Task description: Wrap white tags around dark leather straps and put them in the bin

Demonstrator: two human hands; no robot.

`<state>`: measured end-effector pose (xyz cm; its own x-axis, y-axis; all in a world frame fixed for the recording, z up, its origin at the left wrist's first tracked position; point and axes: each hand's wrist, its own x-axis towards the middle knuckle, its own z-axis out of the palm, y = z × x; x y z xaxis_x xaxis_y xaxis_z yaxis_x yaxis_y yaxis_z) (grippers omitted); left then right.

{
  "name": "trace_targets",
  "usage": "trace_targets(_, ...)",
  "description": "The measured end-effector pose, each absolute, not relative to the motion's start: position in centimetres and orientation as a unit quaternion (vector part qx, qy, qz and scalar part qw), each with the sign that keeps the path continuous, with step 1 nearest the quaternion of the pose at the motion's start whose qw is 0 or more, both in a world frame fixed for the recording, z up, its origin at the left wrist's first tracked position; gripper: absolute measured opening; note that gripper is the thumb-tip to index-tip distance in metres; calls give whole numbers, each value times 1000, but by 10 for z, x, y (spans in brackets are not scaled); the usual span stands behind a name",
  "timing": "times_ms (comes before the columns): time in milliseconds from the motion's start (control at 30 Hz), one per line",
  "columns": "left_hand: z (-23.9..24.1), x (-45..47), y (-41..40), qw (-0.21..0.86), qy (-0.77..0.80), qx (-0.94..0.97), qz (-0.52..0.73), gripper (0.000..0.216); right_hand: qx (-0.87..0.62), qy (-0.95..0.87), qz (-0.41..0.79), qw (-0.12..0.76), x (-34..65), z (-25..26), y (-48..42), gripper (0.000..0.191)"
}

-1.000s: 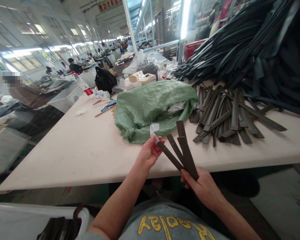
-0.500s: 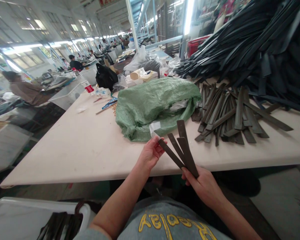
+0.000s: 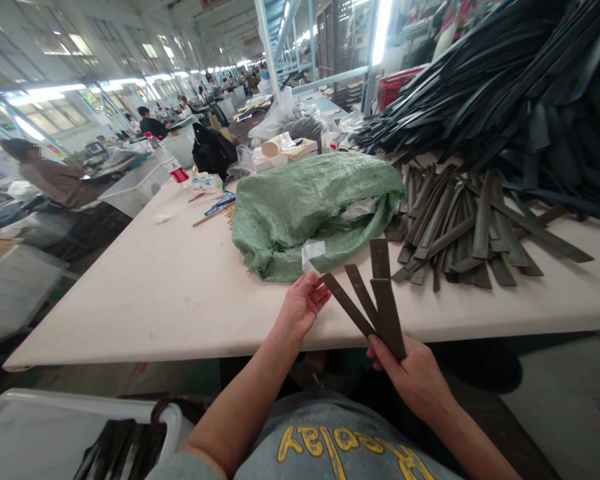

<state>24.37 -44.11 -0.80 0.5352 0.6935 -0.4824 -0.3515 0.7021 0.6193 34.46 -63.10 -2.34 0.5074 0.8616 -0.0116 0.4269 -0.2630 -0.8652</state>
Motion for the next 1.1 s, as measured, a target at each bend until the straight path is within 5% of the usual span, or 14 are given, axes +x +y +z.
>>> trace_targets(467, -8, 245, -451, 846, 360, 265, 291, 30, -763, -463, 229, 388, 343, -24, -624, 39)
trace_targets(800, -5, 245, -454, 827, 343, 307, 324, 40, -641, -382, 441, 499, 343, -21, -607, 48)
trace_targets(1100, -2, 237, -478, 822, 253, 461, 220, 27, -647, -377, 381, 542, 343, -14, -597, 52)
